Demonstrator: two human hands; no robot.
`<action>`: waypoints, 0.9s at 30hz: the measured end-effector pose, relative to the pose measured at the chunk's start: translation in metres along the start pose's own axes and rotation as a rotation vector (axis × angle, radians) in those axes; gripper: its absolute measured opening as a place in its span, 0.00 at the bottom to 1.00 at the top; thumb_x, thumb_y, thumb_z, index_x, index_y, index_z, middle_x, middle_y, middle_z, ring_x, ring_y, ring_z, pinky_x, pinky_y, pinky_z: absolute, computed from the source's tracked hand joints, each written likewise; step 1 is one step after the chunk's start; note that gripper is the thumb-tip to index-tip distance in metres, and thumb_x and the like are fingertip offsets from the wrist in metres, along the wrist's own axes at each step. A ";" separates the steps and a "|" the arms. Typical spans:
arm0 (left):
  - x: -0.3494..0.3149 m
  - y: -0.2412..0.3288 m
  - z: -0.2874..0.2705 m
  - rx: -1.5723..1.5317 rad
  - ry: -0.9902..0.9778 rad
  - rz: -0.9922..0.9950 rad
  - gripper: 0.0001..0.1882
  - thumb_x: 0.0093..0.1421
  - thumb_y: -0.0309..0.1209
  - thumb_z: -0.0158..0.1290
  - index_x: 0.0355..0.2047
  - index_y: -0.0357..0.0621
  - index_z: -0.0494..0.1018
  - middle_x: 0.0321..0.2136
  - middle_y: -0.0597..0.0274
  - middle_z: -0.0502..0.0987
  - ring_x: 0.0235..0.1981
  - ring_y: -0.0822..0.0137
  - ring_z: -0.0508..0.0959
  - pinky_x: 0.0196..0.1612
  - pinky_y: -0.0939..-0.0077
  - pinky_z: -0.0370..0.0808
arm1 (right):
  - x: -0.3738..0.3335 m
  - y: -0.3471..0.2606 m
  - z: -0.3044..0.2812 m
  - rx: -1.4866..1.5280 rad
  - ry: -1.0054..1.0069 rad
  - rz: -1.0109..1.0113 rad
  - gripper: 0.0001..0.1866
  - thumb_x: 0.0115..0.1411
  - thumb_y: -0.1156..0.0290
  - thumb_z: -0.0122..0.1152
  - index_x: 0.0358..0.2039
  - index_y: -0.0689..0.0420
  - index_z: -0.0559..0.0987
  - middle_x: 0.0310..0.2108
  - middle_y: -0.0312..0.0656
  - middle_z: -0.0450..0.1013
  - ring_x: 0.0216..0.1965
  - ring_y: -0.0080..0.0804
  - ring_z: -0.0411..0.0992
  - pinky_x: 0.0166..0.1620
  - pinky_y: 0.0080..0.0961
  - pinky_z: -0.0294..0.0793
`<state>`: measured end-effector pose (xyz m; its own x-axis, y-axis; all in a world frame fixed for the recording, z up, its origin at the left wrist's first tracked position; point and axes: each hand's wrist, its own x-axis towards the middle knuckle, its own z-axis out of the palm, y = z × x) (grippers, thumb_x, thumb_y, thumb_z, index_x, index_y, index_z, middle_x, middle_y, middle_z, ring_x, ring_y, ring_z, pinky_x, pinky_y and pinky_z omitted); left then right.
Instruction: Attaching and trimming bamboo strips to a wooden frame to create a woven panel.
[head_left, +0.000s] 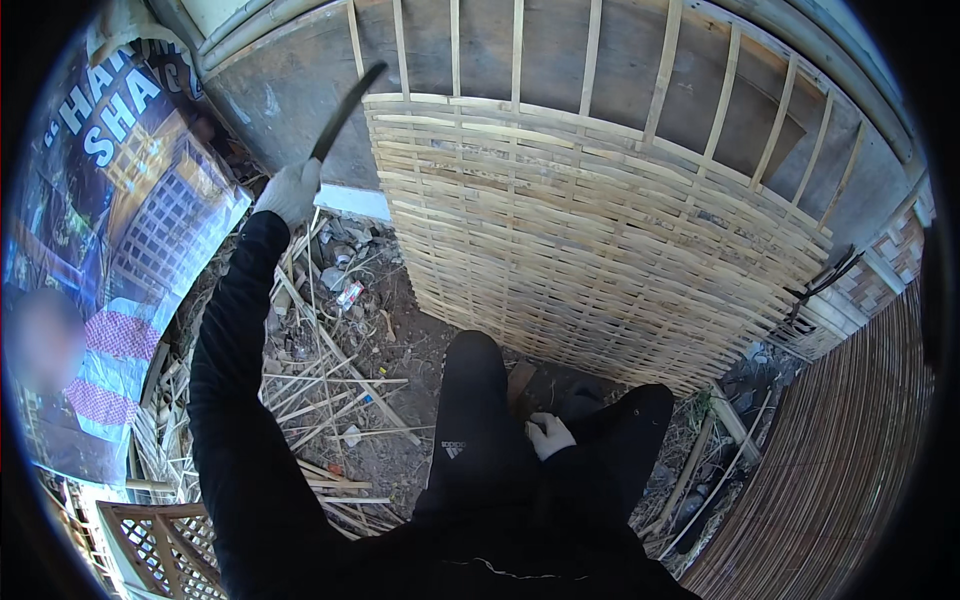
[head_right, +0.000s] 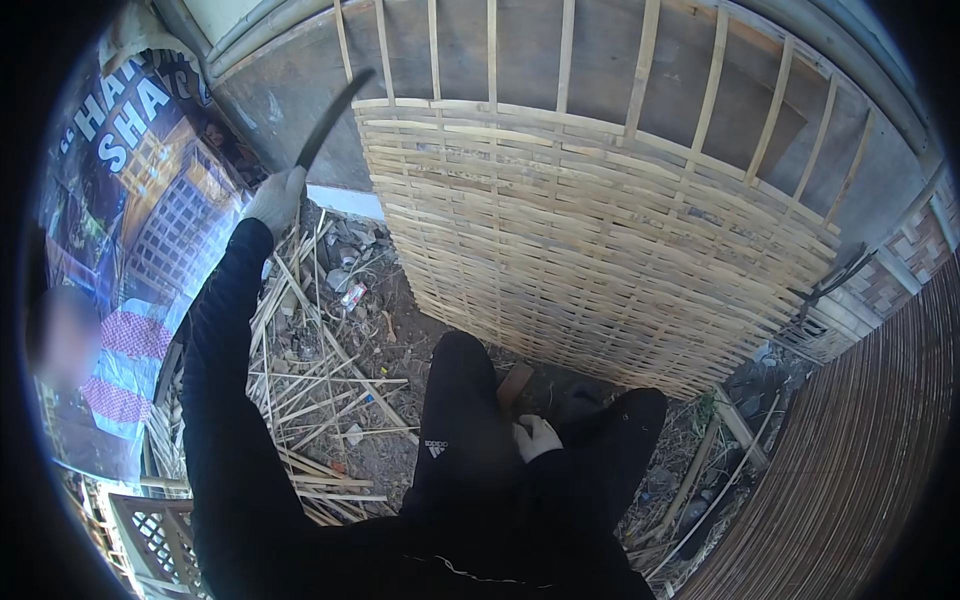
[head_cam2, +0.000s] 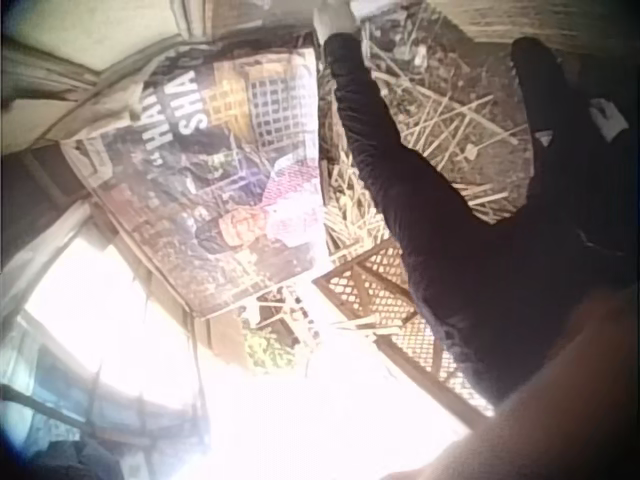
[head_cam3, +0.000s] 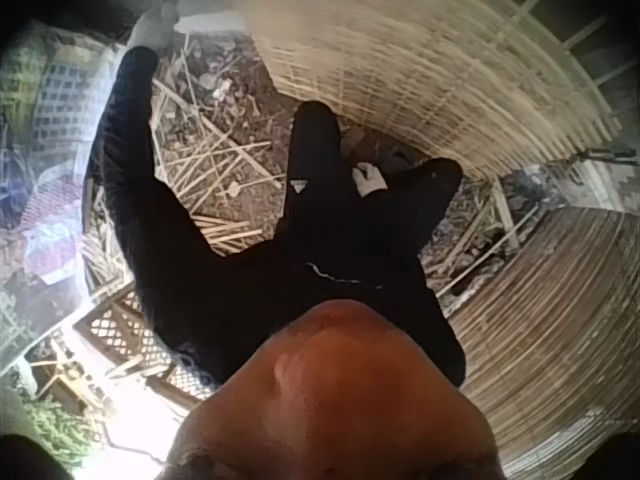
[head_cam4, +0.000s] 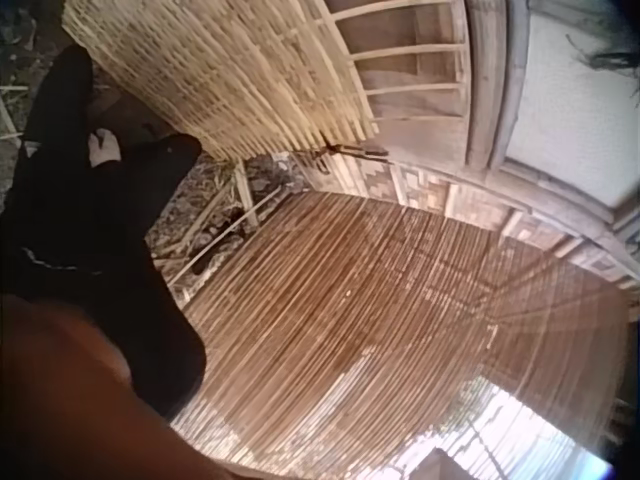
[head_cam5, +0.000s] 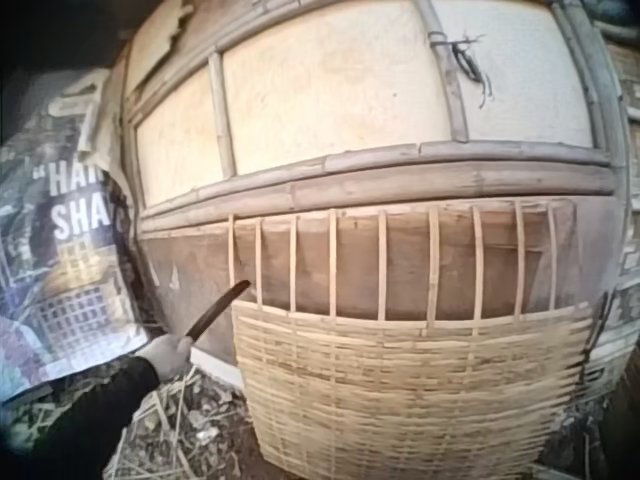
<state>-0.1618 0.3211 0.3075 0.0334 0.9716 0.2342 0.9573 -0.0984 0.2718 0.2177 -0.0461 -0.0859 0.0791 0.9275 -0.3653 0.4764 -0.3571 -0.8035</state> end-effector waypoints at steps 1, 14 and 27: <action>0.000 -0.001 -0.005 0.093 -0.178 -0.014 0.33 0.75 0.52 0.37 0.39 0.32 0.79 0.37 0.29 0.82 0.45 0.32 0.83 0.51 0.46 0.76 | 0.000 0.001 0.001 -0.007 0.004 -0.005 0.25 0.70 0.53 0.63 0.57 0.58 0.81 0.51 0.55 0.81 0.54 0.53 0.80 0.59 0.41 0.78; 0.037 0.008 -0.031 0.279 -0.131 0.058 0.34 0.77 0.48 0.36 0.40 0.24 0.78 0.33 0.26 0.82 0.38 0.30 0.84 0.48 0.43 0.79 | -0.001 -0.004 -0.004 0.076 -0.003 0.014 0.19 0.71 0.57 0.63 0.53 0.56 0.82 0.48 0.55 0.80 0.53 0.53 0.79 0.59 0.41 0.77; 0.010 0.034 -0.064 0.130 0.061 0.082 0.26 0.78 0.46 0.34 0.39 0.36 0.72 0.36 0.31 0.82 0.44 0.32 0.83 0.50 0.41 0.75 | 0.001 0.000 -0.004 0.022 0.012 -0.021 0.23 0.70 0.53 0.62 0.56 0.58 0.81 0.52 0.54 0.80 0.56 0.53 0.78 0.60 0.42 0.76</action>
<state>-0.1473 0.3141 0.3785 0.0995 0.9461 0.3082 0.9813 -0.1445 0.1269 0.2215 -0.0448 -0.0839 0.0803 0.9361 -0.3425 0.4584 -0.3398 -0.8213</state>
